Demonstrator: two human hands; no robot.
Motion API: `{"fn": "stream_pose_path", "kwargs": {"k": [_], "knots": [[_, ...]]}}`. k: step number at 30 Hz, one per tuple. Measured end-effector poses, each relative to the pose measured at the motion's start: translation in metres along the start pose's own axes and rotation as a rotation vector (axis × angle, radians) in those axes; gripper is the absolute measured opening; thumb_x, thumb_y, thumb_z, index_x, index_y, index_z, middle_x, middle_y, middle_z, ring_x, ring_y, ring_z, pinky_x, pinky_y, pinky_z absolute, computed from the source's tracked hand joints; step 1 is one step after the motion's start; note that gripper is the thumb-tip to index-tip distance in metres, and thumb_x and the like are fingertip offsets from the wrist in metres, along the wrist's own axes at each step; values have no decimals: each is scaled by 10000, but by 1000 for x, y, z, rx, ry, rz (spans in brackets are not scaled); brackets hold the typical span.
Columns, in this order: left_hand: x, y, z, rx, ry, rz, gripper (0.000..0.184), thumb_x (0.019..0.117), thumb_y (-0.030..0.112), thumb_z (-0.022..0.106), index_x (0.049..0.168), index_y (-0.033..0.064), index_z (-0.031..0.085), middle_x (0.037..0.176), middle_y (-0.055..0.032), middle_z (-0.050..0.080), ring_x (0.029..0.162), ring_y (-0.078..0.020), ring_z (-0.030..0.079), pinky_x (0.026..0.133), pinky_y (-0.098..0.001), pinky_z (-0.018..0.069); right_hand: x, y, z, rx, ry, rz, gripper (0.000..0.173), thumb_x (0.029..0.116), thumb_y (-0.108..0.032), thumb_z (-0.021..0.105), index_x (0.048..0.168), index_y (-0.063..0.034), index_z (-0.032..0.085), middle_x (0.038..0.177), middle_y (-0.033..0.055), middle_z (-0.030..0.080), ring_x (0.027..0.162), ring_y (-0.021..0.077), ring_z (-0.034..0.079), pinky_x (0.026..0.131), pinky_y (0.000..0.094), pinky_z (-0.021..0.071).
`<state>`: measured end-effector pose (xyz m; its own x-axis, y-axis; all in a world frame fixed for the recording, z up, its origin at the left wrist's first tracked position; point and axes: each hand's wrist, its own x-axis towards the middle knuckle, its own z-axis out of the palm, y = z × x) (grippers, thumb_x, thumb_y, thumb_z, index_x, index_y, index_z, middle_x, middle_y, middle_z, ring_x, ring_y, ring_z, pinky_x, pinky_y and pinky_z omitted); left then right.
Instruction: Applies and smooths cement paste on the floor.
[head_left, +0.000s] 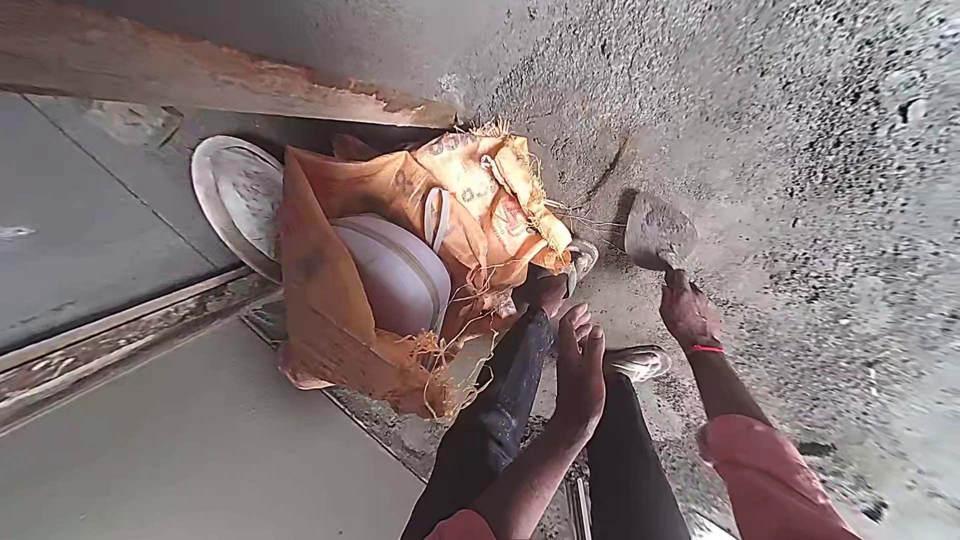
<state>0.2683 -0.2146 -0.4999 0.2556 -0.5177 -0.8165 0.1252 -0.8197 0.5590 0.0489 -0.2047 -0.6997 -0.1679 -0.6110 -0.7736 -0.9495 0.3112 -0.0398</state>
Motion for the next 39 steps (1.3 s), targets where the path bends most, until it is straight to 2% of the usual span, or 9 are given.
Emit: {"fn": "stream_pose_path", "kwargs": {"k": [6,15,19,22,24,27,31,35,39], "knots": [[-7,-3,-1,27,-24,-23,506,1038,231,485,1477,-13,421,1458,-183,531,1332,-240,540,1109,-385,466,-4,56,23,-197,-197,-199,409,1026,-410,422,1384,-256,548,1048,236,696,832,500,691,628,708,522],[-4,-14,-7,90,5,24,505,1040,244,489,1481,6,427,1436,-158,554,1311,-221,557,1098,-379,475,79,-172,-17,117,-131,-234,484,1020,-429,476,1413,-150,515,980,230,715,864,468,712,660,658,557],[0,-8,-9,84,33,17,493,1051,238,483,1486,14,421,1439,-138,550,1304,-202,556,1087,-372,482,76,-157,7,575,70,113,515,1039,-446,466,1421,-102,466,1035,272,693,930,488,694,732,689,544],[-1,-7,-8,73,24,19,498,1044,238,486,1481,8,425,1434,-146,553,1300,-205,561,1078,-375,489,76,-113,16,775,300,388,566,1074,-456,422,1503,-87,404,1238,236,672,1124,426,666,935,641,526],[-1,-3,-7,51,21,14,497,1032,231,491,1472,7,439,1441,-155,546,1292,-214,565,1077,-387,487,55,-104,10,694,260,322,543,1078,-415,417,1483,-55,451,1196,241,688,1123,412,672,965,623,519],[3,1,-5,31,43,11,500,1032,238,490,1472,5,434,1437,-160,551,1283,-225,576,1082,-397,487,31,-150,-11,388,-10,22,456,1055,-421,422,1376,-121,540,961,192,733,906,413,728,767,620,572],[7,7,2,57,101,36,510,1039,250,492,1492,27,418,1475,-142,511,1328,-210,531,1103,-383,467,64,-237,-33,295,-180,-259,498,985,-338,537,1410,-80,510,1071,243,701,970,462,693,762,668,549],[20,20,-2,105,137,144,511,1041,238,493,1501,34,407,1540,-129,452,1407,-225,459,1145,-408,436,110,-255,-76,404,-121,-158,561,1003,-374,554,1447,-41,474,1161,293,676,1035,485,686,806,677,557],[23,26,0,140,125,101,527,1027,258,512,1495,37,411,1542,-130,450,1406,-228,464,1133,-420,451,149,-198,-95,724,109,96,503,1048,-364,482,1394,-1,514,1164,287,682,1057,471,683,875,677,540]]}}
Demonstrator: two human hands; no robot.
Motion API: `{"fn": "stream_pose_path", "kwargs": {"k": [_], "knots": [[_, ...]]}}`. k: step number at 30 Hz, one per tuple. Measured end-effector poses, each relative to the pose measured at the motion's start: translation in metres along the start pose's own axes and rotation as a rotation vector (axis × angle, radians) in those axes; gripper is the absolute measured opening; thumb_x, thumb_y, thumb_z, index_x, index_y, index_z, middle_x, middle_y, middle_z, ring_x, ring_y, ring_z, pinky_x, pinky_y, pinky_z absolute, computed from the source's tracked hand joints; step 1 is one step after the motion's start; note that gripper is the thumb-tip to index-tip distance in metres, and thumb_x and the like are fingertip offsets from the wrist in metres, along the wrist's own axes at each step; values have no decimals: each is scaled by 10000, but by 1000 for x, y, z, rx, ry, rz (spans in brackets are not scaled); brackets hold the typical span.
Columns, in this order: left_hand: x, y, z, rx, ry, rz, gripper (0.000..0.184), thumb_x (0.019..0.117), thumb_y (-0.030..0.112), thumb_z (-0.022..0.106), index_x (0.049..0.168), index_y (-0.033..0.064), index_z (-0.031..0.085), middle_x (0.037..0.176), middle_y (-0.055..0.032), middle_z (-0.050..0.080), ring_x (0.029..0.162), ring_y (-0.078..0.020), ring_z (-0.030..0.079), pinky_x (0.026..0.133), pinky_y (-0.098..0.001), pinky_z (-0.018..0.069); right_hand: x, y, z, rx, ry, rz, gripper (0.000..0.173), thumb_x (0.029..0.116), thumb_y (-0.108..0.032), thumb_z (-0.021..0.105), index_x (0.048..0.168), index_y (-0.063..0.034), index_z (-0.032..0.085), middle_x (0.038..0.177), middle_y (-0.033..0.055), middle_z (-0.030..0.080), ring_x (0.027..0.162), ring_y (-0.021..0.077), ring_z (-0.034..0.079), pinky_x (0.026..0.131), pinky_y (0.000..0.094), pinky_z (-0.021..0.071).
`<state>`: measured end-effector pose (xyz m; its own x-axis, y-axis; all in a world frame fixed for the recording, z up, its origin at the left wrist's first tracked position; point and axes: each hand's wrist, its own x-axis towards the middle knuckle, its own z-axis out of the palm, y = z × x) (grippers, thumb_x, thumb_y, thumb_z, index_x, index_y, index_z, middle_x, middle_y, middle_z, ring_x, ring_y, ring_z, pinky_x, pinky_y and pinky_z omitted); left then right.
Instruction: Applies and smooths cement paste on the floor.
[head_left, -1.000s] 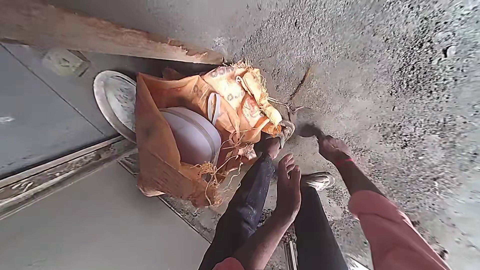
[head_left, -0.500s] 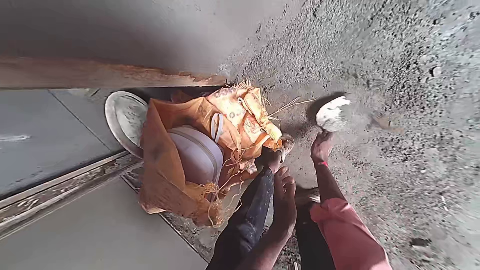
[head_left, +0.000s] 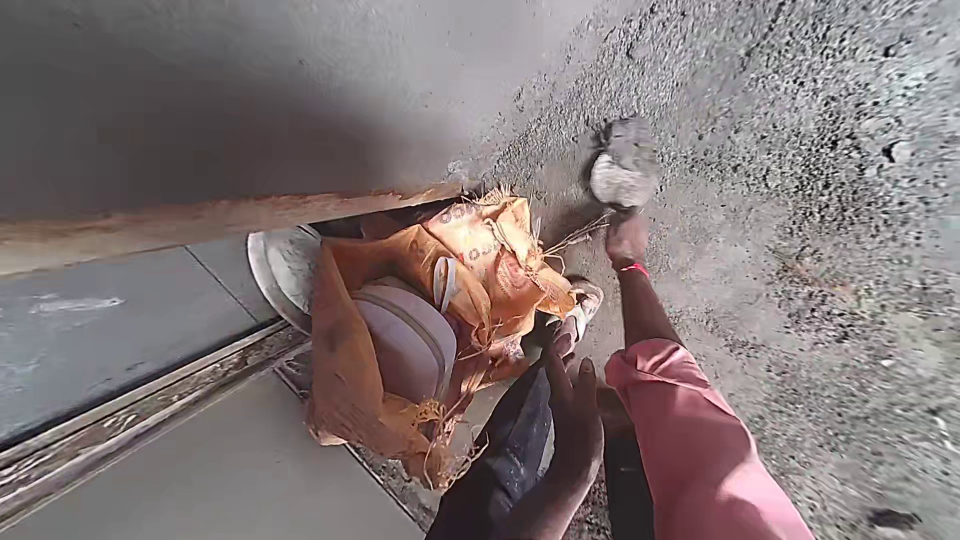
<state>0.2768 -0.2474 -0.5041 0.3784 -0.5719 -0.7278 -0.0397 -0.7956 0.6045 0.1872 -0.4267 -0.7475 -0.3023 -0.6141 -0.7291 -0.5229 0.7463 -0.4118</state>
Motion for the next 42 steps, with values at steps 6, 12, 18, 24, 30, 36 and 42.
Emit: {"fn": "stream_pose_path", "kwargs": {"k": [6,12,18,24,30,36,42], "knots": [[-1,5,5,4,-10,-37,526,1030,272,509,1500,50,426,1539,-126,457,1391,-223,478,1125,-414,452,-29,53,-21,53,179,32,538,1083,-454,384,1447,-61,436,1087,256,678,968,431,693,802,650,556],[4,3,5,-12,-13,-50,517,1032,265,515,1501,67,425,1559,-113,433,1394,-222,478,1123,-426,461,-92,42,37,-543,-451,-237,497,1053,-402,397,1377,-61,556,1107,273,698,1018,482,691,817,669,545],[2,4,-1,-19,-13,-49,520,1040,266,497,1509,54,419,1565,-122,426,1416,-227,451,1139,-416,441,-25,35,-2,-147,-160,-138,493,1057,-388,488,1376,-13,499,1024,280,696,914,481,703,764,687,553],[8,10,-4,-64,-9,-50,527,1044,283,499,1508,50,410,1554,-121,445,1426,-226,441,1152,-422,430,-21,49,-41,-144,-10,-120,489,1083,-438,392,1365,-51,494,953,263,682,844,471,694,710,682,545],[6,8,0,-50,15,-70,546,1035,318,521,1501,47,432,1567,-134,420,1407,-226,461,1134,-405,445,-69,-19,53,-534,-476,-385,475,1005,-352,535,1368,-45,540,1054,273,691,963,487,688,754,680,544],[13,12,-7,-67,15,-66,542,1040,300,506,1512,54,403,1542,-117,456,1406,-217,462,1143,-398,436,-6,-79,48,-302,-286,-293,544,972,-291,607,1417,-10,468,1111,286,688,991,487,695,792,674,561],[11,13,-8,-91,28,-115,518,1043,267,518,1506,61,414,1524,-132,474,1395,-220,477,1139,-393,443,51,-73,-16,-171,-7,-128,478,1060,-353,423,1389,-24,535,1237,268,663,1110,450,671,908,647,526]]}}
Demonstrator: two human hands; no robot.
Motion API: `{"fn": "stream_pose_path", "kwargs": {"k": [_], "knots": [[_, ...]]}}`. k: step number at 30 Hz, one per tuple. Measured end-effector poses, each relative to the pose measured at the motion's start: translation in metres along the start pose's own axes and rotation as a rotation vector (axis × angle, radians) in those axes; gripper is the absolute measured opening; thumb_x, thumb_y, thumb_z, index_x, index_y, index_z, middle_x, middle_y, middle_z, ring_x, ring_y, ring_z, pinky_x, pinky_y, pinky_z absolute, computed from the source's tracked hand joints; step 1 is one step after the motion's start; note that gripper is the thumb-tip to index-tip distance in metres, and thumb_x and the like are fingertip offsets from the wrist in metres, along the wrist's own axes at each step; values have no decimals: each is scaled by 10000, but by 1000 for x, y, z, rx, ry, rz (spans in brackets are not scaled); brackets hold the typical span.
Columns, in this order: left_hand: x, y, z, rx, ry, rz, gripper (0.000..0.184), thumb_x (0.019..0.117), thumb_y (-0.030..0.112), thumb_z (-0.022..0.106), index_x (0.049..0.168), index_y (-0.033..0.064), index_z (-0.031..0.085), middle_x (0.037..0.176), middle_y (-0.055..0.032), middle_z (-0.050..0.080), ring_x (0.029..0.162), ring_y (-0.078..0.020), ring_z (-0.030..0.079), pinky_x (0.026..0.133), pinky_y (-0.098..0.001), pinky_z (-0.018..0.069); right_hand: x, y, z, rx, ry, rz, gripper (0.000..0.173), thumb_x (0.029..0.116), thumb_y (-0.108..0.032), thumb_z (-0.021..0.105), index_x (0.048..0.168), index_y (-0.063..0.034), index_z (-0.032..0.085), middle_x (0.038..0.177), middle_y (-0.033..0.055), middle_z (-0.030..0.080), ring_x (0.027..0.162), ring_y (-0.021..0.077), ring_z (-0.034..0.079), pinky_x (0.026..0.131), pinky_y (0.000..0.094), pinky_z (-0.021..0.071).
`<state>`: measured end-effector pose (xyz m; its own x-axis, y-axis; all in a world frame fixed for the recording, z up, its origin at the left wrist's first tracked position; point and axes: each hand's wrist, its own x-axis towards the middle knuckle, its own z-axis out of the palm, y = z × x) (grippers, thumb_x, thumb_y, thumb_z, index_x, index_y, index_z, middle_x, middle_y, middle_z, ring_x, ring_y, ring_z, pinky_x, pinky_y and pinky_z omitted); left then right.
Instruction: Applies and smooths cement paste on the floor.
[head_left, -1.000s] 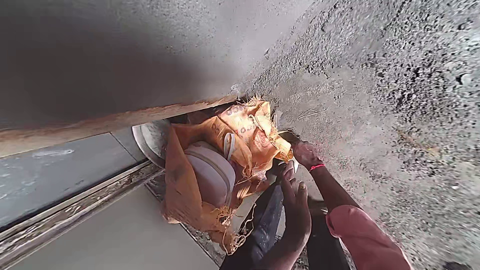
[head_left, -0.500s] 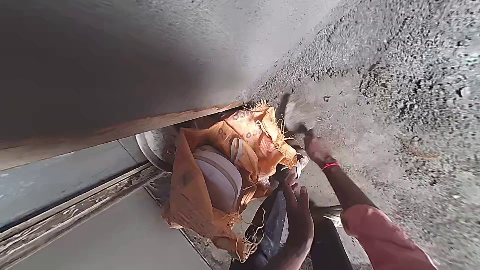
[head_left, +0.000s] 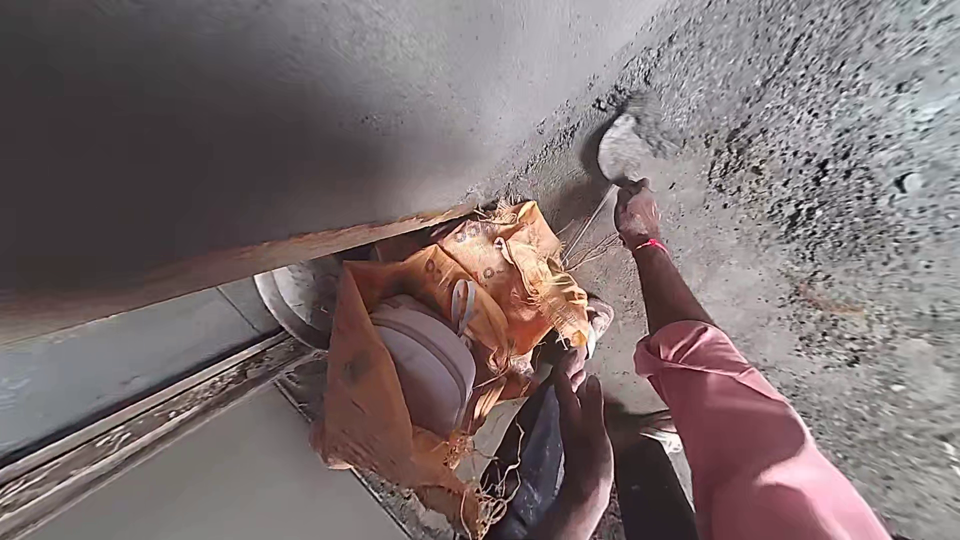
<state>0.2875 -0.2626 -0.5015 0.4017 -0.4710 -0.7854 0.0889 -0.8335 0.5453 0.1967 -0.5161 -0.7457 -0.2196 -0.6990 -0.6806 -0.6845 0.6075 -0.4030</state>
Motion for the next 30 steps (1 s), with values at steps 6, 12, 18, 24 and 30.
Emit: {"fn": "stream_pose_path", "kwargs": {"k": [6,12,18,24,30], "knots": [[2,-3,7,-5,-9,34,518,1033,266,504,1497,52,419,1526,-134,462,1386,-226,476,1125,-401,445,-86,6,49,-61,-165,-25,476,1054,-376,451,1393,-42,456,989,245,702,897,450,710,735,647,565],[0,2,10,37,-43,29,513,1025,193,498,1489,-7,410,1514,-174,470,1368,-228,500,1122,-373,451,-38,-11,33,36,-78,69,529,1044,-367,452,1453,-31,429,1122,256,700,1007,454,706,807,653,567],[4,11,11,53,-58,20,491,1049,209,499,1498,29,417,1518,-148,476,1398,-206,471,1144,-362,429,27,75,-37,482,200,322,515,1069,-447,446,1399,-57,505,1049,213,687,880,369,694,755,582,574],[0,5,16,25,-83,14,536,1026,214,504,1504,1,390,1533,-183,443,1389,-241,477,1128,-376,438,-29,98,-28,647,508,494,513,1085,-378,425,1449,-17,423,1086,228,673,898,352,696,786,553,584],[-4,2,21,139,-146,54,514,1029,172,471,1506,1,383,1539,-173,434,1387,-210,471,1132,-356,428,-33,3,4,388,74,255,528,1051,-405,493,1440,-48,467,1151,214,712,1056,394,706,878,607,565]]}}
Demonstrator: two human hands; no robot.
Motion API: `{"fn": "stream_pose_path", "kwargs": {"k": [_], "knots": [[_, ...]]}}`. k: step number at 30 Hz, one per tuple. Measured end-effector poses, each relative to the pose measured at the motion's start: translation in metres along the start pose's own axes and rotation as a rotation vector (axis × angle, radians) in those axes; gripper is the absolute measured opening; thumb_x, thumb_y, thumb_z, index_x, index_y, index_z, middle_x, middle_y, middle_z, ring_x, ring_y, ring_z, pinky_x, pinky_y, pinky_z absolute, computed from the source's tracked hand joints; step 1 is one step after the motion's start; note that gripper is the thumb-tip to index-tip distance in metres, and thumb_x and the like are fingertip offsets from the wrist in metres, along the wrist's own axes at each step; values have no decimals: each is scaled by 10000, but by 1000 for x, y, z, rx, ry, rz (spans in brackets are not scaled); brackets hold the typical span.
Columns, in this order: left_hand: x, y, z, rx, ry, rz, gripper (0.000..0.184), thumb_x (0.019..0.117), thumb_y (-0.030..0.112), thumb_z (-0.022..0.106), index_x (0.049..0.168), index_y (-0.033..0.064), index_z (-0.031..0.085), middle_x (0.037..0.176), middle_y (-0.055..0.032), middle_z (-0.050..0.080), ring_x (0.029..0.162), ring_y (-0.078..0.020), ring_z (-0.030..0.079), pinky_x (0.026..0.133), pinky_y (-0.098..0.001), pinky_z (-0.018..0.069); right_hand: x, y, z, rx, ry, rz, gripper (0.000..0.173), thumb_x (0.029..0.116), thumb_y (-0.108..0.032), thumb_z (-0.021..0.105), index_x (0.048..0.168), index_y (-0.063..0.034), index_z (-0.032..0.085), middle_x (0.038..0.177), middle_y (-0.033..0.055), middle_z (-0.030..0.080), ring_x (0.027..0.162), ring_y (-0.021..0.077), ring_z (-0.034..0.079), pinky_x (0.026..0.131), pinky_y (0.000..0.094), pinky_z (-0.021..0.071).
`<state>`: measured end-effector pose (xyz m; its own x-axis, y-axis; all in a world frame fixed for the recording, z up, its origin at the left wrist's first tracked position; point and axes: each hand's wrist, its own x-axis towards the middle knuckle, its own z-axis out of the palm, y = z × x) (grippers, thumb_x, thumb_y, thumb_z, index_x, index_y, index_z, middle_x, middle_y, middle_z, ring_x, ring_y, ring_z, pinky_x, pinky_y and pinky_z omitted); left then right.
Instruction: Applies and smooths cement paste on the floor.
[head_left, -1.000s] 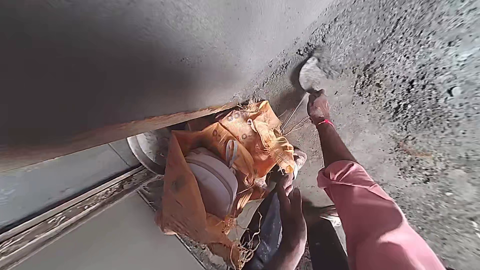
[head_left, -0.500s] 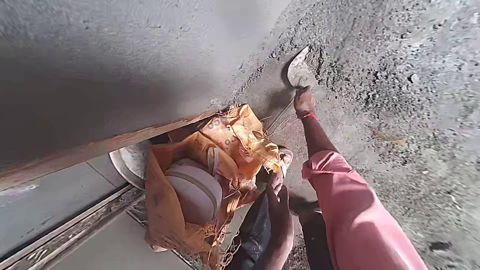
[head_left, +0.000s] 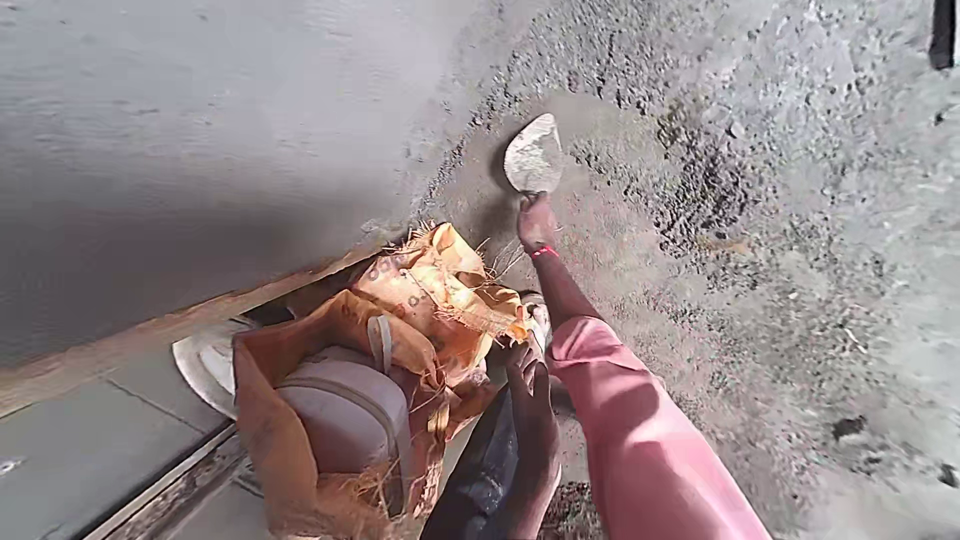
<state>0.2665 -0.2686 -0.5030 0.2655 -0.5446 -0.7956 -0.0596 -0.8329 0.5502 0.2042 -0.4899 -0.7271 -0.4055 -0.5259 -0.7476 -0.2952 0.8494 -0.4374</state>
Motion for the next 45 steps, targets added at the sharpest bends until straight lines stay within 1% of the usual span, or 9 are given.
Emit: {"fn": "stream_pose_path", "kwargs": {"k": [6,11,17,24,28,33,36,41,45], "knots": [[-8,-8,5,93,-40,11,509,1032,266,493,1490,54,431,1530,-128,471,1379,-216,492,1119,-389,448,44,99,-103,226,247,148,501,1060,-386,464,1372,-3,549,1189,259,671,1073,404,671,904,610,541],[-6,-10,7,82,-69,34,512,1031,276,480,1490,52,435,1541,-126,458,1390,-225,478,1139,-395,430,43,221,-208,780,432,345,313,1047,-378,473,1179,-103,543,725,43,531,525,176,522,492,397,510],[-17,-22,11,129,-106,113,493,1035,217,462,1472,-8,422,1495,-185,471,1376,-237,479,1137,-389,427,-38,175,-126,207,266,107,572,1082,-388,461,1494,6,406,1137,261,687,978,392,707,859,602,571],[-28,-33,14,203,-157,158,472,1063,168,416,1484,-42,389,1475,-202,471,1321,-217,512,1094,-346,455,-40,96,-43,133,2,178,508,1079,-431,401,1432,-73,477,1132,204,718,1037,383,716,841,596,584],[-34,-50,15,272,-151,130,498,1048,268,439,1484,27,427,1504,-160,484,1381,-252,489,1103,-432,457,-18,217,-136,337,298,303,579,1058,-399,484,1466,10,442,1228,269,666,1098,415,677,924,613,549],[-37,-54,16,301,-186,164,476,1071,256,436,1485,19,424,1491,-164,491,1371,-246,495,1109,-405,455,-45,371,-211,830,580,484,386,1065,-407,438,1289,-98,499,817,86,573,580,203,557,519,423,525],[-41,-63,14,390,-239,175,494,1068,257,422,1498,15,405,1508,-161,476,1373,-234,491,1112,-400,448,-102,362,-193,497,476,374,549,1064,-412,475,1455,-28,452,1056,221,676,849,336,686,767,553,586],[-41,-76,16,508,-250,211,508,1068,279,455,1502,21,404,1489,-150,495,1361,-215,501,1115,-390,450,-138,257,-93,201,-55,111,529,1067,-438,456,1477,-104,449,1069,221,715,954,417,714,787,636,576],[-44,-73,19,565,-243,242,501,1064,318,445,1501,73,419,1519,-107,470,1391,-220,462,1094,-437,445,-110,235,-81,223,-87,120,505,1085,-464,408,1455,-122,451,1065,202,722,979,404,721,792,621,584]]}}
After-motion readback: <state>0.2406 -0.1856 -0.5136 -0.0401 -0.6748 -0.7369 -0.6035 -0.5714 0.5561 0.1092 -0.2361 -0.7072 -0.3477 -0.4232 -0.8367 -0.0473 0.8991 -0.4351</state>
